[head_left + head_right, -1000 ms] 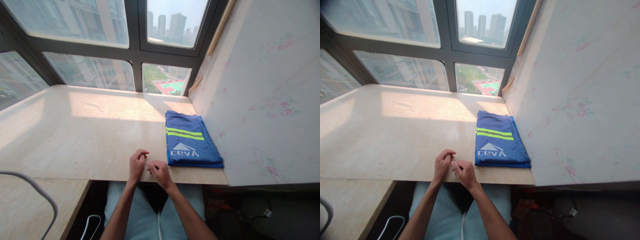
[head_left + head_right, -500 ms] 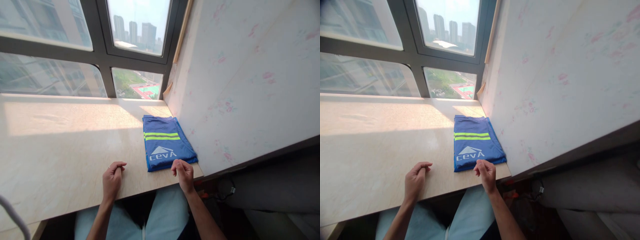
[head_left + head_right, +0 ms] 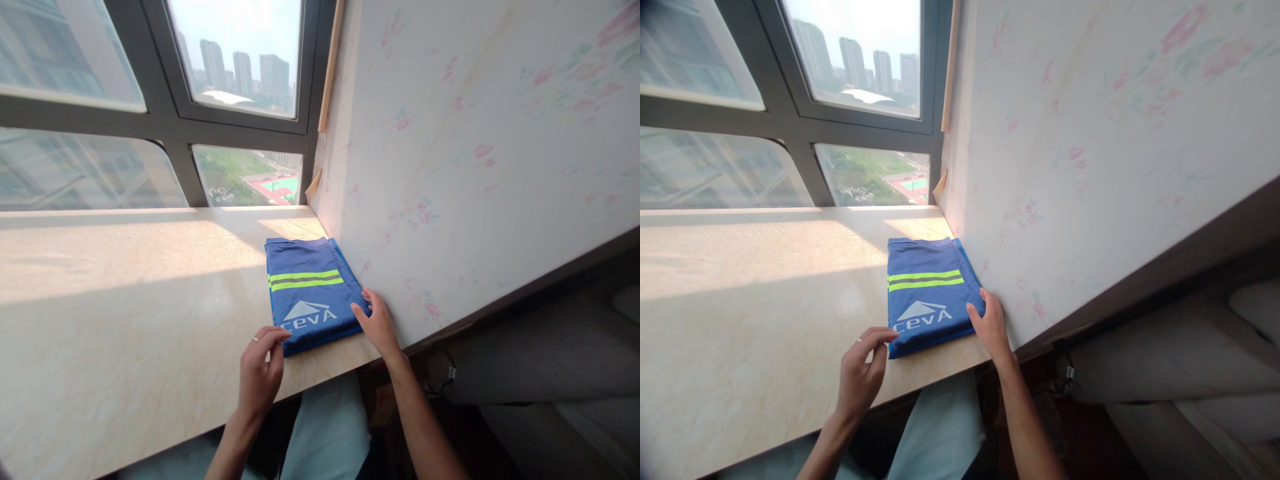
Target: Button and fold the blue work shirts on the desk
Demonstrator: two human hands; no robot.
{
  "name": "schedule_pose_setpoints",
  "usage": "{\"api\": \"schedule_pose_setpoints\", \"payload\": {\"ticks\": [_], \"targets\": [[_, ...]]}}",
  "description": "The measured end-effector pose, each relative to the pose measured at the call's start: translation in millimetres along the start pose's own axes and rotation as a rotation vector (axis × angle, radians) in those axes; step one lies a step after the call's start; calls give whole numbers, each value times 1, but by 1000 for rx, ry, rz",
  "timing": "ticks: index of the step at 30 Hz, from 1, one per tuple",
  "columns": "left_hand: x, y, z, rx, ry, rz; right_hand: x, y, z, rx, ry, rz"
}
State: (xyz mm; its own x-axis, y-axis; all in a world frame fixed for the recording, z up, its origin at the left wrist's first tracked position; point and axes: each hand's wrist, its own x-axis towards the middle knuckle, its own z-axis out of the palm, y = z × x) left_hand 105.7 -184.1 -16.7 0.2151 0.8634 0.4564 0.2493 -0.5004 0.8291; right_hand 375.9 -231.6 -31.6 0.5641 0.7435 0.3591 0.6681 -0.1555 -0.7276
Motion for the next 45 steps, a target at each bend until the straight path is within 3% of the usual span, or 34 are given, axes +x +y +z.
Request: {"api": "schedule_pose_setpoints", "payload": {"ticks": [4, 8, 12, 16, 18, 21, 24, 26, 28, 30, 33, 37, 40, 43, 45], "targets": [[17, 20, 49, 107, -254, 196, 1, 11, 6, -154, -59, -16], [32, 20, 88, 339, -470, 206, 2, 13, 9, -276, -101, -50], [42, 16, 107, 468, -501, 153, 6, 7, 7, -238, -138, -63], [51, 14, 106, 221, -421, 47, 5, -11, -1, -38, -68, -127], [59, 13, 95, -9, -229, -77, 1, -22, -5, 72, 44, -160], [70, 7, 57, -317, 284, -281, -6, -35, -6, 240, 175, -135], [63, -10, 0, -541, 787, -381, -10, -42, 1, 365, 126, -70], [43, -27, -38, -629, 970, -444, -11, -45, 11, 385, 49, -58], [12, -42, -69, -673, 1101, -603, -10, -45, 24, 343, -35, -85], [-20, -50, -89, -691, 1153, -751, -9, -43, 38, 250, -119, -134], [-57, -48, -102, -729, 1092, -845, -7, -33, 60, 71, -227, -184], [-75, -35, -108, -744, 1031, -891, -4, -20, 79, -116, -295, -196], [-80, -30, -115, -607, 1074, -801, 4, -15, 82, -200, -260, -155], [-82, -26, -124, -234, 1194, -584, 20, -13, 78, -204, -279, -35], [-80, -21, -128, 45, 1172, -450, 31, -15, 74, -137, -349, 43]]}}
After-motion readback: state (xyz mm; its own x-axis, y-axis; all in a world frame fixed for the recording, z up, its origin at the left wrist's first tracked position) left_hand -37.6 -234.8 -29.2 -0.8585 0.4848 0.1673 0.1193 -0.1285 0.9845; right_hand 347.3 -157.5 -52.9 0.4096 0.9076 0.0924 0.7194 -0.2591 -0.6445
